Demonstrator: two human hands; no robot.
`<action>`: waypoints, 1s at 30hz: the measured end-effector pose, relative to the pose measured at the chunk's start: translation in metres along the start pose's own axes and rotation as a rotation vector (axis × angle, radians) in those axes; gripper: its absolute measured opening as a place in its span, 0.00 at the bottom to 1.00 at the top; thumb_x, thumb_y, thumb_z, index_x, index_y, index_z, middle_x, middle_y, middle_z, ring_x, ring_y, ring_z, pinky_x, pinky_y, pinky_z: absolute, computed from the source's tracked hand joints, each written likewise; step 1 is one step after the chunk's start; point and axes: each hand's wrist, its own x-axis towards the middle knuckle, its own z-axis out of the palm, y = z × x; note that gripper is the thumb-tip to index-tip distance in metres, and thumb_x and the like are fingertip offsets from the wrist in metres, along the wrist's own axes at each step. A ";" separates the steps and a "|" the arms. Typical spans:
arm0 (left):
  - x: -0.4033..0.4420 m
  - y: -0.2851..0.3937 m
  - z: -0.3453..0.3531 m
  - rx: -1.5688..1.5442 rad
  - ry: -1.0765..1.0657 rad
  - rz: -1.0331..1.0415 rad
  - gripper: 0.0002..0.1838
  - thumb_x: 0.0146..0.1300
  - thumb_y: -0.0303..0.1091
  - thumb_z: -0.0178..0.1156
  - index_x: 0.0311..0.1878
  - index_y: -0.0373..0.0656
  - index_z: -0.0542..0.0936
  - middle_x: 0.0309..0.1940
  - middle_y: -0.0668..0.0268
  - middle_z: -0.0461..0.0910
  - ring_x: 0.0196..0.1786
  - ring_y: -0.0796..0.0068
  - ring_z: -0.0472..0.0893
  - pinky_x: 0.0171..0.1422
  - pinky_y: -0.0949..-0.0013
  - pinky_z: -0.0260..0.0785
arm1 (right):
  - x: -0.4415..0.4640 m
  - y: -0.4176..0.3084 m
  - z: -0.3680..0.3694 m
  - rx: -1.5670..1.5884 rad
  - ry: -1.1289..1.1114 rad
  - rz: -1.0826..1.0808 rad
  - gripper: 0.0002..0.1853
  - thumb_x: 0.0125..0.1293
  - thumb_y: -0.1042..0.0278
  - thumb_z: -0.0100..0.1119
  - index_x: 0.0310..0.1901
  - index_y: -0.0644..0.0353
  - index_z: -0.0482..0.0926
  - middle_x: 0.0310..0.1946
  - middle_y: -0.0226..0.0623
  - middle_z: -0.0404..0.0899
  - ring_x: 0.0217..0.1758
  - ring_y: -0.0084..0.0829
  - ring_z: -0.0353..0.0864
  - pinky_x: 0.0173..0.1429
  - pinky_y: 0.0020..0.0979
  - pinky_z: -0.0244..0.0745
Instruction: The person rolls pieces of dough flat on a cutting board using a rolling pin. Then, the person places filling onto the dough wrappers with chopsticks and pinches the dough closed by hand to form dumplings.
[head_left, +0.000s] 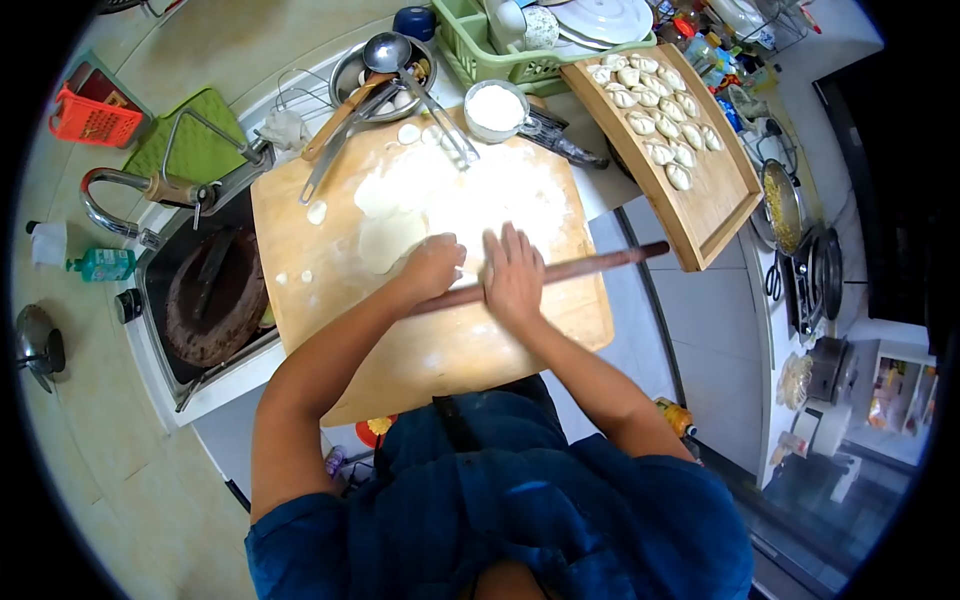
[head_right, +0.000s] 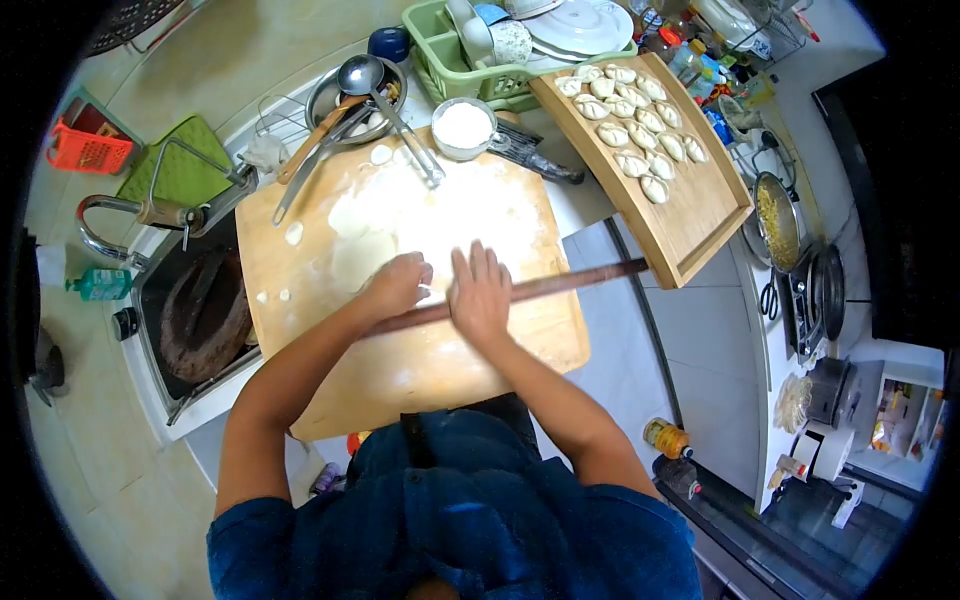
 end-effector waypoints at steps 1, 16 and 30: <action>-0.004 -0.003 0.005 -0.028 0.017 -0.015 0.07 0.54 0.30 0.66 0.33 0.42 0.77 0.34 0.56 0.78 0.44 0.53 0.78 0.50 0.53 0.70 | -0.027 -0.001 -0.008 -0.018 -0.041 -0.010 0.29 0.63 0.64 0.56 0.67 0.55 0.68 0.70 0.47 0.63 0.72 0.49 0.61 0.73 0.54 0.52; 0.080 0.018 0.037 -0.061 0.373 -0.075 0.07 0.58 0.32 0.63 0.40 0.44 0.84 0.41 0.56 0.82 0.46 0.53 0.81 0.51 0.55 0.75 | -0.068 0.016 -0.026 0.080 -0.153 -0.148 0.32 0.61 0.58 0.61 0.67 0.55 0.69 0.66 0.43 0.68 0.62 0.43 0.70 0.69 0.47 0.58; 0.021 -0.001 0.010 -0.118 0.023 -0.231 0.06 0.57 0.31 0.62 0.34 0.41 0.85 0.35 0.53 0.84 0.44 0.53 0.82 0.52 0.55 0.75 | 0.061 0.017 0.011 -0.108 0.102 0.025 0.31 0.60 0.69 0.55 0.68 0.57 0.68 0.70 0.52 0.62 0.73 0.51 0.60 0.73 0.48 0.56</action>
